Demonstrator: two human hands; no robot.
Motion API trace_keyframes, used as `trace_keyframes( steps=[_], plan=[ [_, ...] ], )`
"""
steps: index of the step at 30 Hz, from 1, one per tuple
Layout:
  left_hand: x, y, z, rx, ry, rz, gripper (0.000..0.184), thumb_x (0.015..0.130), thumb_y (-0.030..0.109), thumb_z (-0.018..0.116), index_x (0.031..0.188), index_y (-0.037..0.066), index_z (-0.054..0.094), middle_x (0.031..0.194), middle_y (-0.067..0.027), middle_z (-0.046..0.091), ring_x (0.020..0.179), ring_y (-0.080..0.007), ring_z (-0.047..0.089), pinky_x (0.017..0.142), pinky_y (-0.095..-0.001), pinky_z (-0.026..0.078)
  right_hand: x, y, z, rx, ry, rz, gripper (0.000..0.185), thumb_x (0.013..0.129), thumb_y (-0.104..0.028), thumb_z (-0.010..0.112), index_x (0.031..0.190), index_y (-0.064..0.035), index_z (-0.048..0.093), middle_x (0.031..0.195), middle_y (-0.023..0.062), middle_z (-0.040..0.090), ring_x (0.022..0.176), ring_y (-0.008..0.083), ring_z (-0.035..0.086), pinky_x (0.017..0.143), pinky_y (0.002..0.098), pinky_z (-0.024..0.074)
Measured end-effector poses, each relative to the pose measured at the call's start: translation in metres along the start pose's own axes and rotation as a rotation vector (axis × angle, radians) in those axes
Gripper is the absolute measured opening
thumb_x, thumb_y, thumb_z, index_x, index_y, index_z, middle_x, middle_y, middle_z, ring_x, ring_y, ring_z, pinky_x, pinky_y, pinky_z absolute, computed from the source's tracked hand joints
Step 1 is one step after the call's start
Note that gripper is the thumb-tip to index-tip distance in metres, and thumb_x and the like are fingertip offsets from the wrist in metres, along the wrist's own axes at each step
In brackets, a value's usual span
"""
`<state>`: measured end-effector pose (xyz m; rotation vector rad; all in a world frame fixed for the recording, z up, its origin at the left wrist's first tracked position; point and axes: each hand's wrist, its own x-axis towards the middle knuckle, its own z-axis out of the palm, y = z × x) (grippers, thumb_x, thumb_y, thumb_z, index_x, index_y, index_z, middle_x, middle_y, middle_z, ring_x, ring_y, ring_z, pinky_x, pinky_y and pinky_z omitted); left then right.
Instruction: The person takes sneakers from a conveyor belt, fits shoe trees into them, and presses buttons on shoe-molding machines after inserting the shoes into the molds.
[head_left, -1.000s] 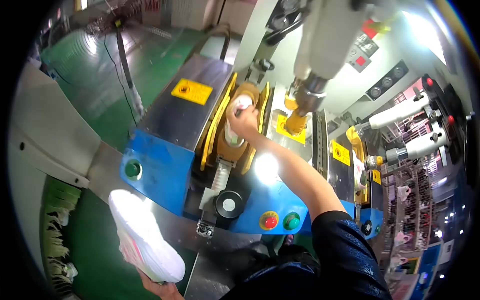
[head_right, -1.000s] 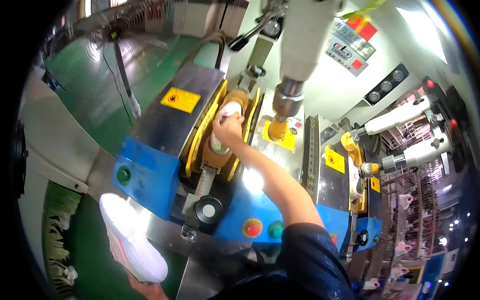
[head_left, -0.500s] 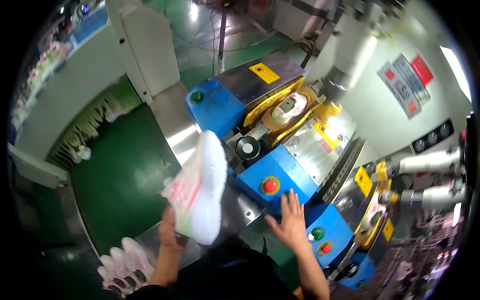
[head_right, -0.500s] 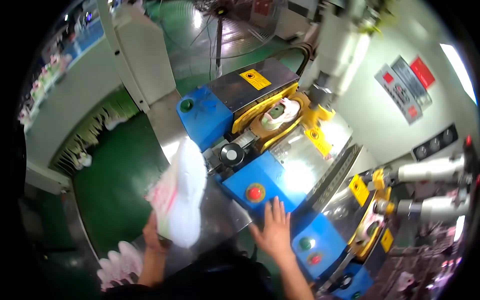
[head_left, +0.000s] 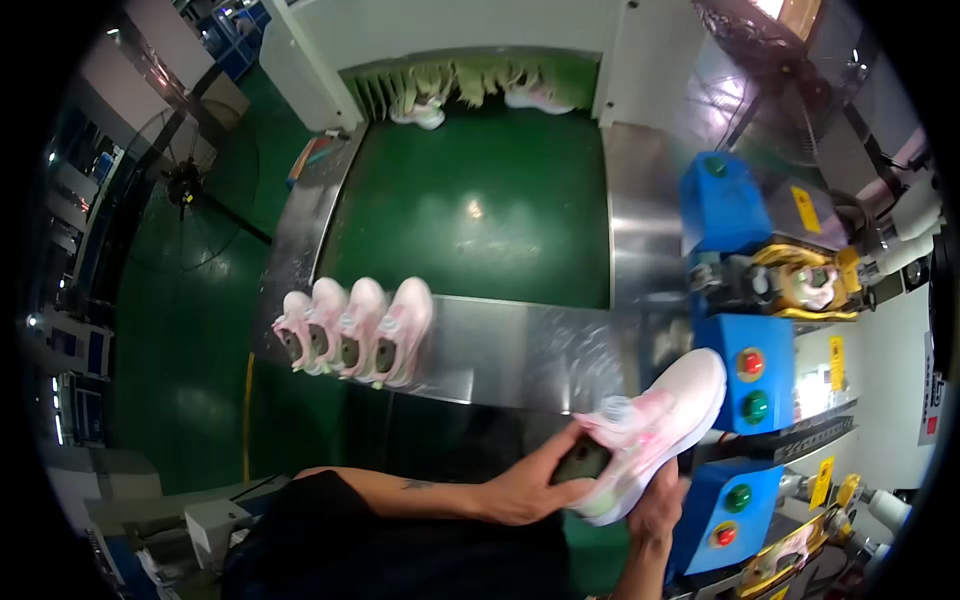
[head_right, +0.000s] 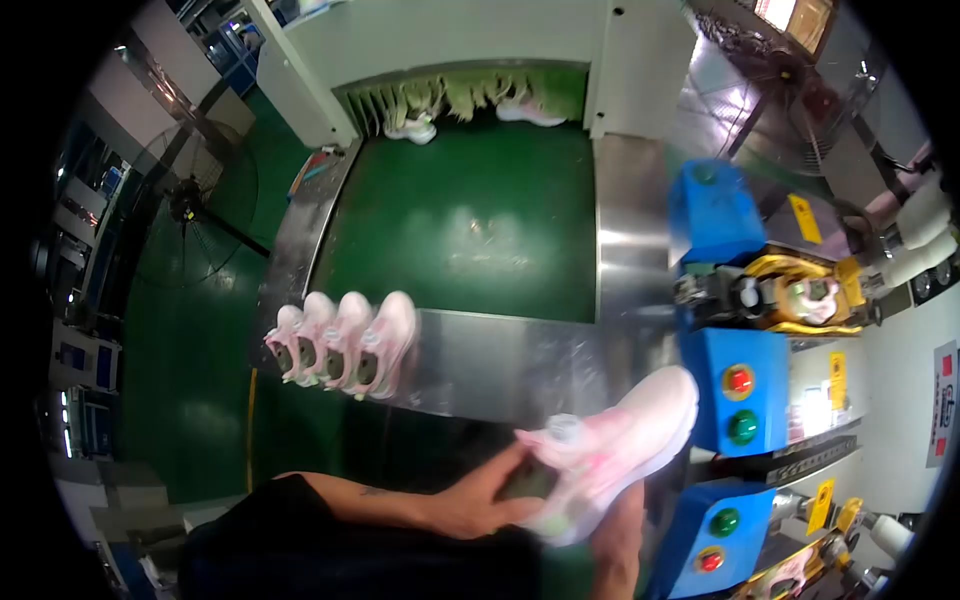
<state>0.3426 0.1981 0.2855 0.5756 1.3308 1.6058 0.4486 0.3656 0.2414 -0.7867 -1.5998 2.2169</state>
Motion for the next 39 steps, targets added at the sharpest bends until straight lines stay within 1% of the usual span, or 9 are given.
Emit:
trace_keyframes(
  steps=[5, 9, 11, 15, 19, 23, 27, 33, 39],
  plan=[
    [-0.015, 0.009, -0.096, 0.379, -0.036, 0.359, 0.091, 0.086, 0.037, 0.063, 0.146, -0.003, 0.007, 0.150, -0.0232, 0.011, 0.141, -0.0360, 0.013, 0.113, -0.0420, 0.013, 0.011, 0.036, 0.095, 0.723, -0.247, 0.387, 0.057, 0.092, -0.039, 0.052, 0.135, -0.0032, 0.038, 0.125, 0.0129, 0.052, 0.108, 0.0261, 0.057, 0.092, 0.0380, 0.0488],
    [-0.041, 0.025, -0.233, 0.468, 0.079, 0.485, 0.058, 0.084, 0.033, 0.064, 0.127, -0.002, 0.045, 0.115, -0.0184, 0.058, 0.113, -0.0294, 0.051, 0.104, -0.0406, 0.032, 0.046, 0.077, 0.214, 0.238, -0.577, 0.588, 0.059, 0.088, -0.035, 0.063, 0.131, -0.0005, 0.043, 0.121, 0.0090, 0.055, 0.111, 0.0172, 0.054, 0.094, 0.0297, 0.0436],
    [-0.069, 0.007, -0.281, -0.003, 0.374, 0.349, 0.036, 0.089, 0.030, 0.059, 0.108, -0.001, 0.054, 0.094, -0.0108, 0.063, 0.095, -0.0222, 0.058, 0.097, -0.0369, 0.039, 0.061, 0.107, 0.270, 0.208, -0.410, 0.842, 0.068, 0.086, -0.036, 0.066, 0.135, 0.0019, 0.038, 0.128, 0.0115, 0.050, 0.120, 0.0185, 0.046, 0.100, 0.0306, 0.0367],
    [-0.111, 0.010, -0.334, -0.037, 0.984, 0.216, 0.033, 0.098, 0.030, 0.042, 0.097, -0.001, 0.053, 0.089, -0.0105, 0.060, 0.089, -0.0191, 0.056, 0.088, -0.0357, 0.043, 0.085, 0.198, 0.340, -0.794, -0.178, 0.301, 0.085, 0.080, -0.036, 0.070, 0.140, 0.0057, 0.026, 0.140, 0.0287, 0.032, 0.132, 0.0382, 0.034, 0.109, 0.0424, 0.0278],
    [-0.111, 0.031, -0.345, -0.024, 0.996, 0.290, 0.030, 0.100, 0.026, 0.037, 0.097, 0.000, 0.051, 0.089, -0.0117, 0.059, 0.092, -0.0214, 0.054, 0.093, -0.0359, 0.040, 0.086, 0.275, 0.384, -0.775, 0.086, 0.015, 0.084, 0.072, -0.026, 0.074, 0.138, 0.0017, 0.029, 0.138, 0.0321, 0.031, 0.128, 0.0462, 0.034, 0.105, 0.0454, 0.0327],
    [-0.084, 0.048, -0.340, -0.104, 0.749, 0.404, 0.030, 0.101, 0.027, 0.034, 0.100, 0.001, 0.049, 0.087, -0.0118, 0.058, 0.094, -0.0231, 0.054, 0.096, -0.0388, 0.038, 0.101, 0.214, 0.349, -0.465, -0.048, 0.207, 0.065, 0.072, -0.018, 0.074, 0.126, 0.0009, 0.043, 0.108, 0.0204, 0.060, 0.097, 0.0332, 0.061, 0.087, 0.0362, 0.0471],
    [-0.027, 0.053, -0.329, -0.058, 0.386, 0.419, 0.029, 0.101, 0.028, 0.037, 0.101, 0.002, 0.049, 0.085, -0.0111, 0.056, 0.091, -0.0211, 0.053, 0.100, -0.0409, 0.035, 0.080, 0.195, 0.274, 0.001, 0.206, 0.477, 0.048, 0.072, -0.017, 0.076, 0.110, 0.0039, 0.056, 0.101, 0.0093, 0.064, 0.090, 0.0150, 0.061, 0.084, 0.0292, 0.0470],
    [0.019, 0.066, -0.274, 0.453, -0.147, 0.452, 0.037, 0.099, 0.035, 0.042, 0.096, 0.000, 0.051, 0.078, -0.0097, 0.058, 0.084, -0.0207, 0.057, 0.100, -0.0426, 0.038, -0.067, 0.101, 0.232, 0.303, 0.747, -0.029, 0.037, 0.074, -0.011, 0.074, 0.105, 0.0023, 0.060, 0.092, 0.0066, 0.065, 0.083, 0.0137, 0.061, 0.079, 0.0303, 0.0492],
    [-0.052, 0.044, -0.089, 0.003, -1.321, 0.299, 0.028, 0.095, 0.035, 0.045, 0.086, 0.009, 0.042, 0.071, -0.0067, 0.050, 0.078, -0.0185, 0.049, 0.105, -0.0435, 0.026, -0.281, 0.071, 0.273, -0.165, 1.057, -0.545, 0.065, 0.072, -0.017, 0.079, 0.127, -0.0061, 0.047, 0.108, 0.0022, 0.056, 0.095, 0.0102, 0.050, 0.084, 0.0288, 0.0438]
  ],
)
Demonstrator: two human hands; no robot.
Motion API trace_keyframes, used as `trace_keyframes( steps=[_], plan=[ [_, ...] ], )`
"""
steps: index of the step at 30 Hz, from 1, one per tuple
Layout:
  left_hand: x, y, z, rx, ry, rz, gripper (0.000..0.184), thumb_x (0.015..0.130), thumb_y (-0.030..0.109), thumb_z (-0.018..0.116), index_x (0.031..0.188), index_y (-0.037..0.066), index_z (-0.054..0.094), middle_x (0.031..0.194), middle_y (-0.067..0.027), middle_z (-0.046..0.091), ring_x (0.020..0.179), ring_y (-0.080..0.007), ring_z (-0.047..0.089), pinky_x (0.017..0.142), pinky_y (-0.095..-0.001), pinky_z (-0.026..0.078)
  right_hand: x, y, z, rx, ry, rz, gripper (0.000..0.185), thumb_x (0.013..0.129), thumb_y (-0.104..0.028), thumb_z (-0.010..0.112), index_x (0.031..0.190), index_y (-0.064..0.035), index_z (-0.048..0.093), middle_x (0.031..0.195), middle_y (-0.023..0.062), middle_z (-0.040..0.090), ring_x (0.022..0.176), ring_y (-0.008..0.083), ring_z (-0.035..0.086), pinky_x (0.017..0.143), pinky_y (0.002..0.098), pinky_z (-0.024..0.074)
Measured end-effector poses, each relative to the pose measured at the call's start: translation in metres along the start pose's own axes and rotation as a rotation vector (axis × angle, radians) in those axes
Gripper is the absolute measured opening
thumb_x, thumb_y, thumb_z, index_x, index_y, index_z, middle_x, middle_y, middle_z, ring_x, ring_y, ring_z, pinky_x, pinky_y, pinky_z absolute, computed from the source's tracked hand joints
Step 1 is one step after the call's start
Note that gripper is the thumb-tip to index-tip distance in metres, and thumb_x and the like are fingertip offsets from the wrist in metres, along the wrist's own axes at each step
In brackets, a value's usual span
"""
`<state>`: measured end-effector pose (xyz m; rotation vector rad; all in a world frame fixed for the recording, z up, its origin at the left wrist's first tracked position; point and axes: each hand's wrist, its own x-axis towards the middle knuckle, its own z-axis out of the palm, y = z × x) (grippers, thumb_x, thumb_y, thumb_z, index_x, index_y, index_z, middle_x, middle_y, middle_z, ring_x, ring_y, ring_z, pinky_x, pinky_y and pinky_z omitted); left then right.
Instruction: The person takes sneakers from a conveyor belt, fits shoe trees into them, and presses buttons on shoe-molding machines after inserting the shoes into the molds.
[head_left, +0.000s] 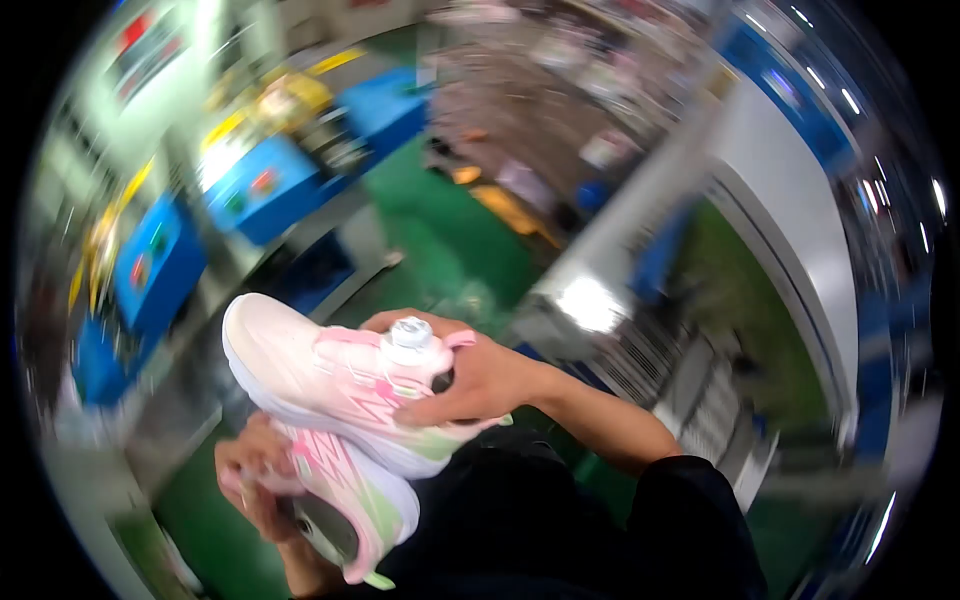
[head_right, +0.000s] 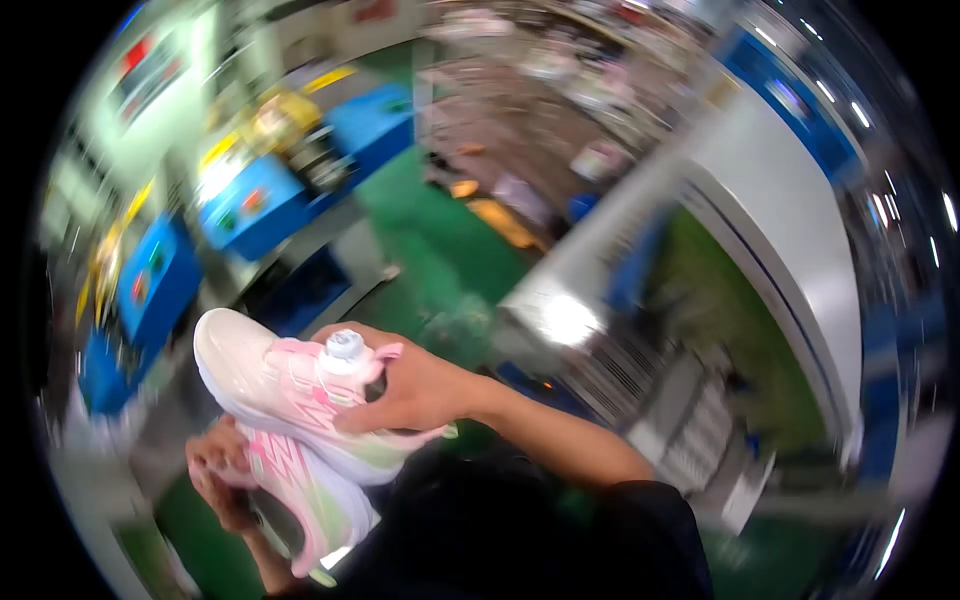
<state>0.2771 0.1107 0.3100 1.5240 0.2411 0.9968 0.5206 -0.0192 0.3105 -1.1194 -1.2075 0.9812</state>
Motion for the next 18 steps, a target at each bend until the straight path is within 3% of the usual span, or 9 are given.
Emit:
trace_keyframes(
  steps=[2, 4, 6, 8, 10, 12, 14, 16, 18],
  plan=[
    [0.014, -0.003, 0.056, -0.213, -0.192, 0.071, 0.017, 0.087, 0.023, 0.049, 0.081, 0.011, 0.038, 0.064, -0.0042, 0.047, 0.072, -0.0172, 0.046, 0.102, -0.0399, 0.028, -0.083, -0.026, -0.022, -0.007, 0.253, 0.107, 0.069, 0.071, -0.018, 0.079, 0.130, -0.0056, 0.046, 0.113, 0.0028, 0.056, 0.101, 0.0130, 0.051, 0.091, 0.0302, 0.0426],
    [0.015, -0.011, 0.122, -0.394, -0.186, -0.149, 0.019, 0.078, 0.022, 0.056, 0.078, 0.009, 0.043, 0.059, -0.0047, 0.053, 0.065, -0.0179, 0.051, 0.094, -0.0443, 0.033, -0.178, -0.048, -0.039, -0.078, 0.540, 0.243, 0.075, 0.068, -0.019, 0.080, 0.132, -0.0044, 0.044, 0.118, 0.0057, 0.057, 0.107, 0.0156, 0.053, 0.095, 0.0319, 0.0427],
    [0.007, -0.032, 0.189, -0.770, -0.449, -0.237, 0.013, 0.073, 0.014, 0.056, 0.077, 0.007, 0.045, 0.060, -0.0057, 0.055, 0.064, -0.0184, 0.053, 0.096, -0.0440, 0.033, -0.276, -0.059, -0.036, -0.018, 0.889, 0.346, 0.076, 0.064, -0.017, 0.078, 0.131, -0.0012, 0.046, 0.117, 0.0100, 0.059, 0.105, 0.0191, 0.056, 0.094, 0.0336, 0.0449],
    [0.002, -0.027, 0.241, -0.792, -0.624, -0.414, 0.010, 0.072, 0.009, 0.058, 0.077, 0.006, 0.049, 0.065, -0.0075, 0.059, 0.067, -0.0191, 0.056, 0.099, -0.0437, 0.032, -0.355, -0.074, -0.016, -0.058, 1.153, 0.412, 0.072, 0.068, -0.008, 0.073, 0.132, 0.0029, 0.042, 0.122, 0.0128, 0.055, 0.111, 0.0205, 0.054, 0.096, 0.0335, 0.0426],
    [0.005, -0.038, 0.283, -0.761, -0.847, -0.446, 0.006, 0.072, 0.005, 0.059, 0.076, 0.005, 0.054, 0.070, -0.0087, 0.062, 0.072, -0.0193, 0.059, 0.101, -0.0452, 0.031, -0.388, -0.086, -0.011, 0.039, 1.552, 0.511, 0.071, 0.071, -0.010, 0.071, 0.133, 0.0058, 0.039, 0.124, 0.0134, 0.053, 0.112, 0.0203, 0.052, 0.096, 0.0326, 0.0411],
    [0.013, -0.051, 0.323, -0.525, -1.037, -0.316, 0.006, 0.076, 0.008, 0.060, 0.075, 0.003, 0.058, 0.073, -0.0085, 0.063, 0.075, -0.0190, 0.061, 0.093, -0.0419, 0.039, -0.424, -0.045, -0.019, -0.233, 1.803, 0.452, 0.065, 0.077, -0.014, 0.066, 0.132, 0.0070, 0.039, 0.124, 0.0141, 0.052, 0.111, 0.0220, 0.051, 0.096, 0.0320, 0.0390],
    [0.020, -0.072, 0.371, -0.326, -1.201, -0.202, 0.013, 0.078, 0.014, 0.062, 0.076, 0.002, 0.060, 0.074, -0.0094, 0.063, 0.075, -0.0192, 0.061, 0.078, -0.0358, 0.047, -0.441, -0.016, -0.046, -0.481, 1.917, 0.463, 0.062, 0.079, -0.005, 0.059, 0.136, 0.0036, 0.036, 0.124, 0.0130, 0.050, 0.107, 0.0212, 0.050, 0.094, 0.0303, 0.0391],
    [0.017, -0.094, 0.423, -0.069, -1.243, -0.252, 0.014, 0.074, 0.014, 0.063, 0.078, 0.001, 0.061, 0.075, -0.0116, 0.063, 0.074, -0.0216, 0.062, 0.068, -0.0325, 0.048, -0.440, -0.026, -0.069, -0.652, 1.767, 0.529, 0.058, 0.080, -0.010, 0.059, 0.133, 0.0044, 0.040, 0.116, 0.0170, 0.054, 0.104, 0.0242, 0.051, 0.094, 0.0312, 0.0385],
    [0.015, -0.119, 0.460, 0.115, -1.293, -0.187, 0.018, 0.071, 0.013, 0.062, 0.083, 0.000, 0.060, 0.081, -0.0144, 0.064, 0.077, -0.0238, 0.062, 0.069, -0.0346, 0.049, -0.424, -0.038, -0.079, -0.597, 1.808, 0.587, 0.055, 0.082, -0.012, 0.058, 0.132, 0.0039, 0.042, 0.117, 0.0200, 0.055, 0.109, 0.0251, 0.052, 0.097, 0.0323, 0.0380]
  ],
)
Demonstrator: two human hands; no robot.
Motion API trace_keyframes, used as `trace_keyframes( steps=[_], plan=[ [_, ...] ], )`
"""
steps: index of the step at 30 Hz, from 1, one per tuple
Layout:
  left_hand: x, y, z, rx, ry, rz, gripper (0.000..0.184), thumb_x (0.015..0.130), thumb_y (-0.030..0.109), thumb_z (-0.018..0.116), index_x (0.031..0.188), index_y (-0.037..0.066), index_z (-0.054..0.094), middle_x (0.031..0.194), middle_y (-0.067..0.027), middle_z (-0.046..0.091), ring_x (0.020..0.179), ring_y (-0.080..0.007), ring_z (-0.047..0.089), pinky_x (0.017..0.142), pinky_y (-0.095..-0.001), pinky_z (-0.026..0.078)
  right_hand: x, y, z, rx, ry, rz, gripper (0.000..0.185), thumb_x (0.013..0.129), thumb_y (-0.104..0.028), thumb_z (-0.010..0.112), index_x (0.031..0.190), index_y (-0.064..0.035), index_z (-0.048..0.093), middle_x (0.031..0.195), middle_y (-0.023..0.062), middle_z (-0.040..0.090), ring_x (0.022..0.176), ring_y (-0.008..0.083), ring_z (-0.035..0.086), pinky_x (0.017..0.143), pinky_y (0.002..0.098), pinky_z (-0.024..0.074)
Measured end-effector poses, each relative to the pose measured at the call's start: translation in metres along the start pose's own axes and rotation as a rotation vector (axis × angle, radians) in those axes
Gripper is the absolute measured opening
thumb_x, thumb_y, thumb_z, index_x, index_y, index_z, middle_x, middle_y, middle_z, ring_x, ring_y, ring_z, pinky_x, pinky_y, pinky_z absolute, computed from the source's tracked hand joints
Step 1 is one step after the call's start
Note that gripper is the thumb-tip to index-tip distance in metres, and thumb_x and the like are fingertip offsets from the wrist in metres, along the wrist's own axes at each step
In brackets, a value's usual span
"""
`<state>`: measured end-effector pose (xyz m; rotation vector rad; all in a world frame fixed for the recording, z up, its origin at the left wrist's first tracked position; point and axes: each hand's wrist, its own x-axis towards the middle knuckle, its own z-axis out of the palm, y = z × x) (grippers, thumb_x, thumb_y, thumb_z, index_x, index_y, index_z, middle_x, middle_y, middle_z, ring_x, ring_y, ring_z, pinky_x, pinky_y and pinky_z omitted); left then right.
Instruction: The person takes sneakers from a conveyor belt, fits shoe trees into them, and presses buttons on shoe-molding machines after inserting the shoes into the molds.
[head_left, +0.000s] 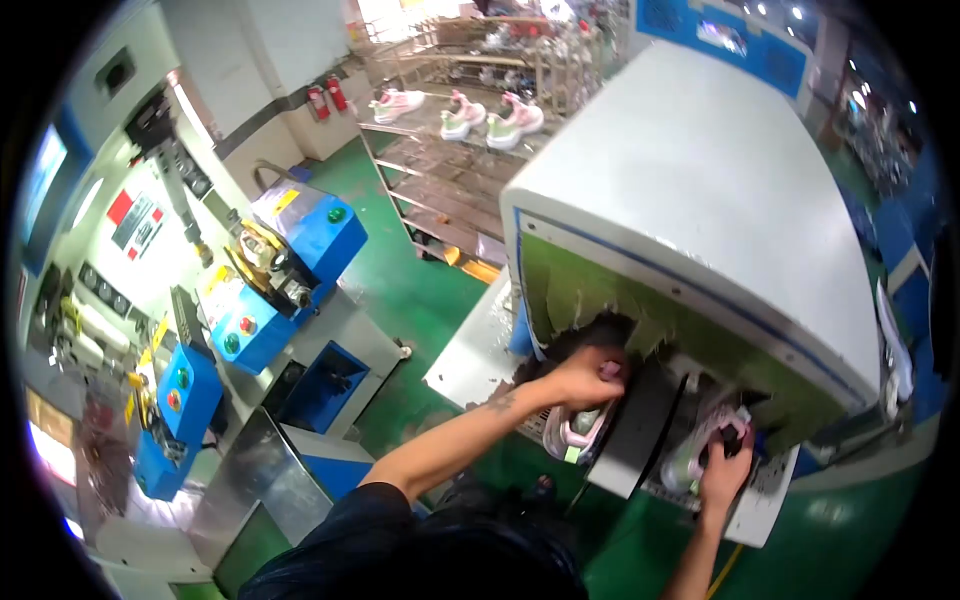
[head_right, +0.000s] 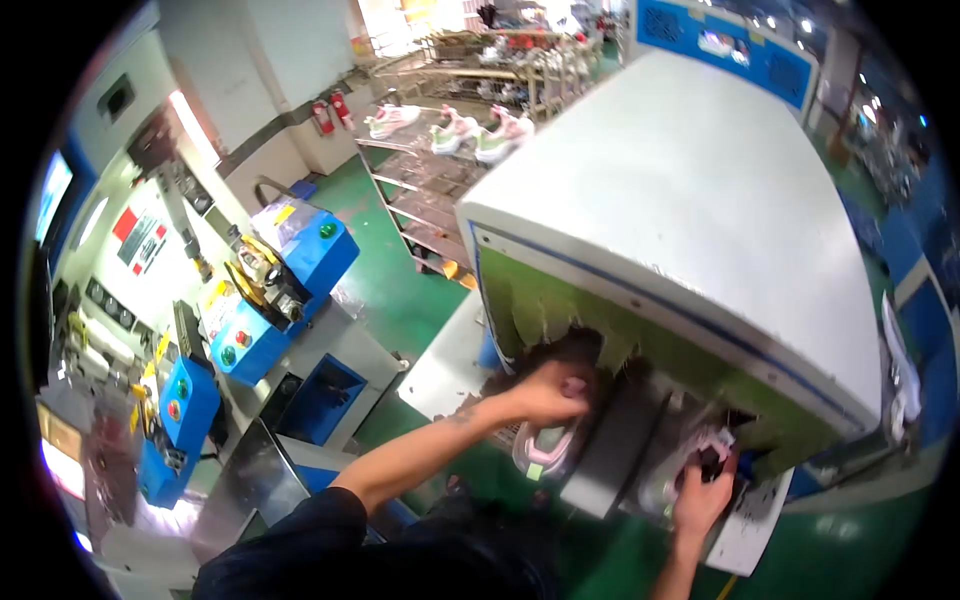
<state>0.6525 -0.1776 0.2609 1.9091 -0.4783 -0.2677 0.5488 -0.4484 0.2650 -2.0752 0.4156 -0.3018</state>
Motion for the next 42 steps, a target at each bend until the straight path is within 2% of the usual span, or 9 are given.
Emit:
trace_keyframes(
  steps=[4, 8, 11, 14, 24, 32, 35, 36, 42],
  plan=[
    [-0.032, 0.000, 0.006, 0.103, 0.325, 0.401, 0.021, 0.073, 0.008, 0.060, 0.093, 0.002, 0.058, 0.093, -0.0138, 0.059, 0.089, -0.0285, 0.058, 0.079, -0.0376, 0.046, -0.026, -0.039, 0.050, 0.337, 0.515, -0.456, 0.038, 0.091, -0.011, 0.053, 0.125, 0.0070, 0.048, 0.122, 0.0161, 0.054, 0.112, 0.0260, 0.053, 0.097, 0.0333, 0.0402],
    [-0.154, 0.000, 0.004, -0.132, 0.486, 0.264, 0.029, 0.077, 0.007, 0.066, 0.105, 0.003, 0.058, 0.107, -0.0160, 0.060, 0.097, -0.0321, 0.060, 0.089, -0.0375, 0.047, -0.107, -0.134, 0.150, 0.593, -0.215, -0.798, 0.029, 0.081, -0.007, 0.056, 0.106, 0.0063, 0.055, 0.101, 0.0157, 0.060, 0.095, 0.0244, 0.058, 0.084, 0.0353, 0.0474],
    [-0.224, -0.084, -0.002, -0.844, 0.409, 0.900, 0.023, 0.080, 0.007, 0.063, 0.103, 0.006, 0.063, 0.104, -0.0080, 0.064, 0.094, -0.0270, 0.062, 0.085, -0.0317, 0.049, -0.193, -0.207, 0.204, 0.674, -0.885, -1.249, 0.021, 0.069, 0.001, 0.059, 0.090, 0.0027, 0.064, 0.085, 0.0172, 0.066, 0.071, 0.0281, 0.064, 0.068, 0.0328, 0.0523],
    [-0.383, -0.069, -0.026, 0.045, 1.122, 0.014, 0.022, 0.084, 0.014, 0.062, 0.105, 0.006, 0.062, 0.102, -0.0098, 0.062, 0.100, -0.0250, 0.060, 0.085, -0.0343, 0.046, -0.288, -0.217, 0.265, 0.394, -1.450, -1.236, 0.022, 0.074, 0.000, 0.063, 0.096, -0.0024, 0.066, 0.087, 0.0121, 0.068, 0.076, 0.0212, 0.066, 0.069, 0.0301, 0.0524],
    [-0.778, -0.136, 0.182, 0.406, 2.782, -1.357, 0.023, 0.081, 0.010, 0.056, 0.103, 0.003, 0.057, 0.100, -0.0194, 0.062, 0.093, -0.0375, 0.058, 0.083, -0.0442, 0.046, -0.621, -0.194, 0.381, -0.422, -2.620, -1.549, 0.033, 0.087, -0.017, 0.062, 0.115, 0.0004, 0.059, 0.104, 0.0167, 0.067, 0.100, 0.0281, 0.065, 0.085, 0.0353, 0.0513],
    [-0.805, -0.140, 0.407, 0.415, 2.384, -2.512, 0.048, 0.083, 0.017, 0.059, 0.123, -0.004, 0.045, 0.135, -0.0231, 0.039, 0.129, -0.0411, 0.032, 0.107, -0.0515, 0.027, -0.876, -0.116, 0.305, 0.284, -2.833, -2.362, 0.041, 0.086, -0.020, 0.061, 0.118, 0.0039, 0.051, 0.112, 0.0232, 0.059, 0.103, 0.0367, 0.058, 0.090, 0.0409, 0.0474],
    [-0.810, -0.109, 0.394, 0.164, 2.472, -2.505, 0.046, 0.083, 0.017, 0.059, 0.123, -0.001, 0.047, 0.136, -0.0201, 0.041, 0.129, -0.0379, 0.036, 0.107, -0.0523, 0.027, -1.053, -0.066, 0.255, 0.261, -2.576, -2.818, 0.053, 0.078, -0.031, 0.069, 0.114, 0.0049, 0.053, 0.110, 0.0258, 0.059, 0.102, 0.0391, 0.058, 0.089, 0.0436, 0.0467],
    [-0.814, -0.127, 0.403, 0.123, 2.513, -2.438, 0.045, 0.083, 0.017, 0.059, 0.122, 0.000, 0.048, 0.135, -0.0193, 0.042, 0.128, -0.0374, 0.037, 0.107, -0.0518, 0.028, -1.123, -0.004, 0.266, 0.998, -2.316, -2.874, 0.061, 0.074, -0.037, 0.072, 0.114, 0.0054, 0.054, 0.111, 0.0271, 0.059, 0.104, 0.0397, 0.058, 0.089, 0.0434, 0.0471],
    [-0.862, -0.111, 0.374, 0.134, 2.506, -2.390, 0.043, 0.081, 0.014, 0.059, 0.121, 0.001, 0.051, 0.136, -0.0171, 0.043, 0.127, -0.0362, 0.040, 0.106, -0.0524, 0.028, -1.255, 0.039, 0.184, 0.309, -2.025, -2.928, 0.070, 0.069, -0.045, 0.073, 0.112, 0.0047, 0.048, 0.102, 0.0210, 0.065, 0.095, 0.0323, 0.065, 0.082, 0.0410, 0.0523]
  ],
)
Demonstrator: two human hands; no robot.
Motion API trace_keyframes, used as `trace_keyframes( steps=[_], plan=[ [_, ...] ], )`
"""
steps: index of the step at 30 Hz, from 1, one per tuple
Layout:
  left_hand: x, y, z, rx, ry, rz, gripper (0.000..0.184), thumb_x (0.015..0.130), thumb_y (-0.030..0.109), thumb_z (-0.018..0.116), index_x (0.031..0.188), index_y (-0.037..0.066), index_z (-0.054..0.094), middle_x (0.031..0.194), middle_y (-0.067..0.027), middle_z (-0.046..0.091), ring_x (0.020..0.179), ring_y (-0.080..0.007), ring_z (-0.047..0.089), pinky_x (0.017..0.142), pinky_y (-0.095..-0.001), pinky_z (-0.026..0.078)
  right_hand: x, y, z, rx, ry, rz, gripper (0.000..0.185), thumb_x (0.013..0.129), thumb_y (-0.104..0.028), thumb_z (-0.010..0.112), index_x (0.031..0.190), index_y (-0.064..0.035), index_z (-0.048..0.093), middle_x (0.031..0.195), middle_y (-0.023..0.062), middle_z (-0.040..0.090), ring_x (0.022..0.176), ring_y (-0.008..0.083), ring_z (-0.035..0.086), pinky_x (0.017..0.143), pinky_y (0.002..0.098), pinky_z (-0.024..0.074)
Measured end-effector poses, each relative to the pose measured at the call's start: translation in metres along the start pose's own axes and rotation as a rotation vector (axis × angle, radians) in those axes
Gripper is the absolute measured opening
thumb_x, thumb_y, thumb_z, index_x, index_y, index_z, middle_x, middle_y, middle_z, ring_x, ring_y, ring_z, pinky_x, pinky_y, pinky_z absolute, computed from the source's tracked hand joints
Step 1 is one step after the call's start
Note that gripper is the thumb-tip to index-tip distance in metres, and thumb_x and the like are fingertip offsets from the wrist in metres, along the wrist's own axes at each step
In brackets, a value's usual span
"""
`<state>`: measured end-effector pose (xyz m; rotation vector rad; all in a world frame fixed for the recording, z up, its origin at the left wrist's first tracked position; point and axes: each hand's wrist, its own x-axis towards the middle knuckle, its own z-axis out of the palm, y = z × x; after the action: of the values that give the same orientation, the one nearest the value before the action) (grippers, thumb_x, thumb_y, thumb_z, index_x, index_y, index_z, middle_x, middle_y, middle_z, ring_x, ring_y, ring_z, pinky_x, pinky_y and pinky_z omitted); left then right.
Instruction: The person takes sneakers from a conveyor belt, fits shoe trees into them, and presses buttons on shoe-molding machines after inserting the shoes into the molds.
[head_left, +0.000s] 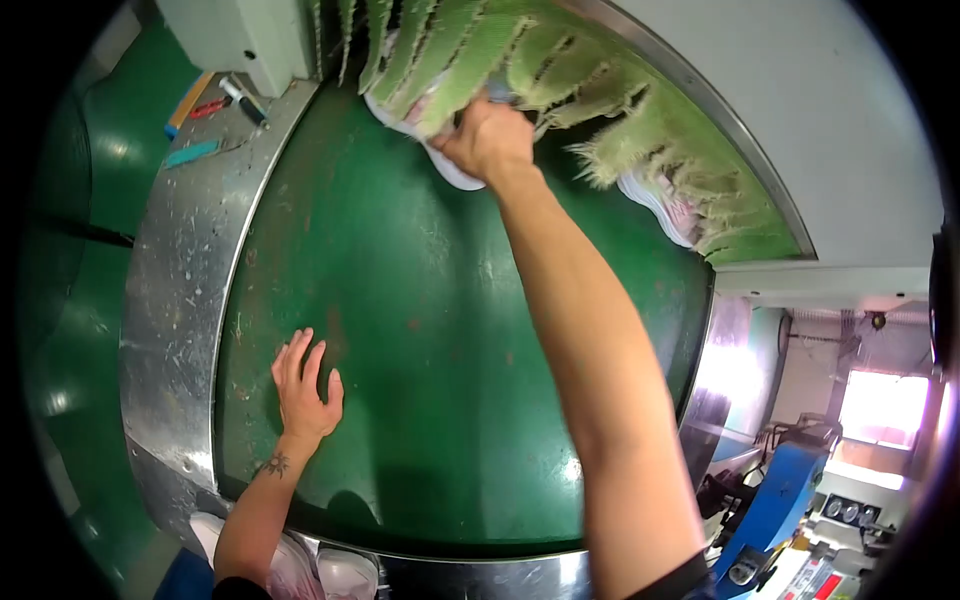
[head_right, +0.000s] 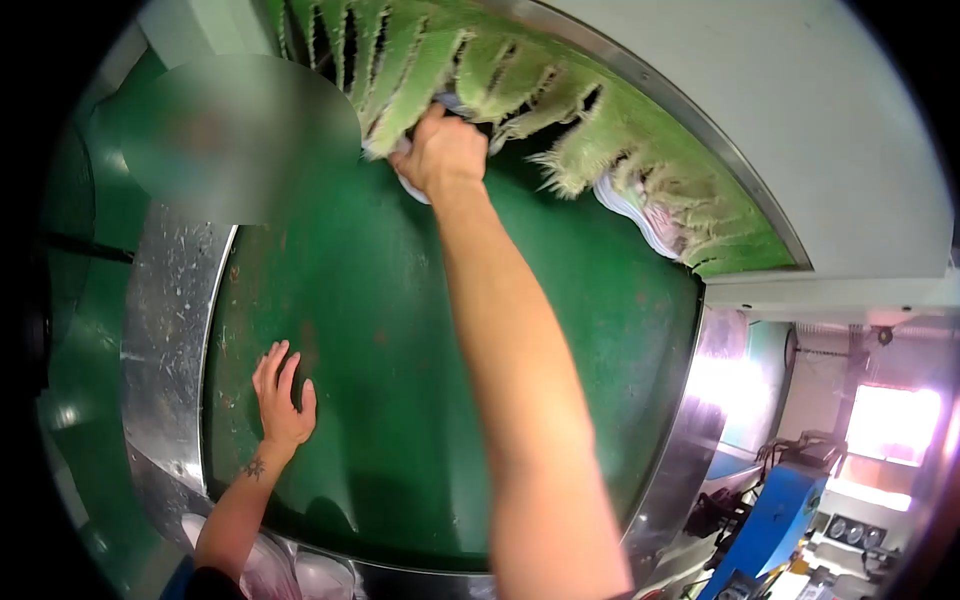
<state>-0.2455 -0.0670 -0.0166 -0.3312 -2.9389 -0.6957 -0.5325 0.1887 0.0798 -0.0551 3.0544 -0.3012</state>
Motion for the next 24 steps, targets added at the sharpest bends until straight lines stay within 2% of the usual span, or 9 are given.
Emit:
trace_keyframes(
  steps=[9, 10, 12, 14, 16, 17, 21, 22, 24],
  plan=[
    [0.173, 0.082, -0.011, 0.060, 0.197, 0.044, 0.043, 0.084, 0.015, 0.058, 0.124, 0.003, 0.050, 0.137, -0.0144, 0.043, 0.127, -0.0345, 0.040, 0.108, -0.0494, 0.028, -0.219, 0.147, -0.054, 0.531, -0.122, -0.113, 0.077, 0.076, -0.052, 0.069, 0.121, 0.0068, 0.048, 0.095, 0.0271, 0.064, 0.086, 0.0390, 0.065, 0.077, 0.0418, 0.0521],
    [0.188, 0.091, -0.010, 0.079, 0.147, 0.046, 0.043, 0.083, 0.015, 0.058, 0.124, 0.003, 0.050, 0.138, -0.0140, 0.043, 0.128, -0.0341, 0.040, 0.108, -0.0491, 0.028, -0.269, 0.143, -0.084, 0.755, -0.417, 0.438, 0.081, 0.076, -0.051, 0.071, 0.128, 0.0062, 0.045, 0.117, 0.0274, 0.058, 0.109, 0.0367, 0.058, 0.092, 0.0386, 0.0465],
    [0.185, 0.090, 0.027, 0.042, 0.138, -0.087, 0.045, 0.083, 0.016, 0.058, 0.124, 0.001, 0.049, 0.138, -0.0171, 0.042, 0.127, -0.0360, 0.040, 0.108, -0.0479, 0.028, -0.353, 0.141, -0.130, 0.995, -0.507, 0.825, 0.087, 0.080, -0.047, 0.069, 0.138, 0.0068, 0.035, 0.141, 0.0243, 0.039, 0.132, 0.0277, 0.037, 0.108, 0.0355, 0.0312],
    [0.183, 0.018, -0.012, -0.130, -0.179, -0.286, 0.044, 0.088, 0.019, 0.056, 0.126, 0.000, 0.046, 0.137, -0.0194, 0.041, 0.127, -0.0329, 0.041, 0.108, -0.0442, 0.031, -0.441, 0.022, -0.109, 1.261, -0.308, 1.047, 0.081, 0.081, -0.041, 0.070, 0.136, 0.0079, 0.037, 0.135, 0.0235, 0.046, 0.126, 0.0243, 0.044, 0.105, 0.0342, 0.0339],
    [0.226, 0.129, -0.052, -1.100, -0.552, -0.305, 0.046, 0.092, 0.023, 0.055, 0.130, 0.000, 0.043, 0.139, -0.0201, 0.040, 0.128, -0.0293, 0.041, 0.106, -0.0400, 0.034, -0.473, 0.062, -0.165, 1.370, -0.224, 1.279, 0.075, 0.083, -0.037, 0.069, 0.136, 0.0066, 0.039, 0.130, 0.0200, 0.051, 0.119, 0.0228, 0.049, 0.102, 0.0336, 0.0362],
    [0.248, 0.180, -0.081, -1.154, -0.705, -0.108, 0.055, 0.094, 0.033, 0.053, 0.136, 0.001, 0.037, 0.144, -0.0179, 0.035, 0.132, -0.0279, 0.038, 0.108, -0.0418, 0.030, -0.465, 0.052, -0.175, 1.281, 0.118, 1.181, 0.073, 0.082, -0.036, 0.069, 0.134, 0.0061, 0.041, 0.125, 0.0193, 0.055, 0.113, 0.0231, 0.052, 0.099, 0.0349, 0.0385],
    [0.223, 0.280, -0.126, -1.613, -1.050, 0.001, 0.104, 0.077, 0.054, 0.068, 0.149, 0.007, 0.010, 0.151, -0.0163, 0.020, 0.139, -0.0299, 0.023, 0.112, -0.0440, 0.023, -0.391, 0.045, -0.291, 1.203, 0.169, 0.909, 0.054, 0.079, -0.026, 0.072, 0.118, 0.0042, 0.051, 0.109, 0.0126, 0.061, 0.094, 0.0174, 0.059, 0.086, 0.0342, 0.0477],
    [0.099, 0.294, -0.113, -1.653, -0.957, 0.253, 0.103, 0.075, 0.051, 0.069, 0.148, 0.003, 0.014, 0.150, -0.0161, 0.025, 0.137, -0.0293, 0.026, 0.113, -0.0436, 0.021, -0.504, 0.035, -0.203, 1.140, 0.440, 0.613, 0.056, 0.079, -0.028, 0.073, 0.121, 0.0009, 0.051, 0.111, 0.0119, 0.061, 0.097, 0.0185, 0.059, 0.088, 0.0341, 0.0472],
    [0.077, 0.348, -0.178, -1.627, -1.047, 0.305, 0.094, 0.073, 0.041, 0.066, 0.145, -0.001, 0.021, 0.145, -0.0158, 0.033, 0.130, -0.0288, 0.038, 0.110, -0.0413, 0.028, -0.504, 0.004, -0.226, 1.307, 0.616, 0.295, 0.059, 0.080, -0.029, 0.073, 0.125, -0.0010, 0.048, 0.116, 0.0106, 0.058, 0.103, 0.0183, 0.057, 0.090, 0.0340, 0.0458]
  ],
)
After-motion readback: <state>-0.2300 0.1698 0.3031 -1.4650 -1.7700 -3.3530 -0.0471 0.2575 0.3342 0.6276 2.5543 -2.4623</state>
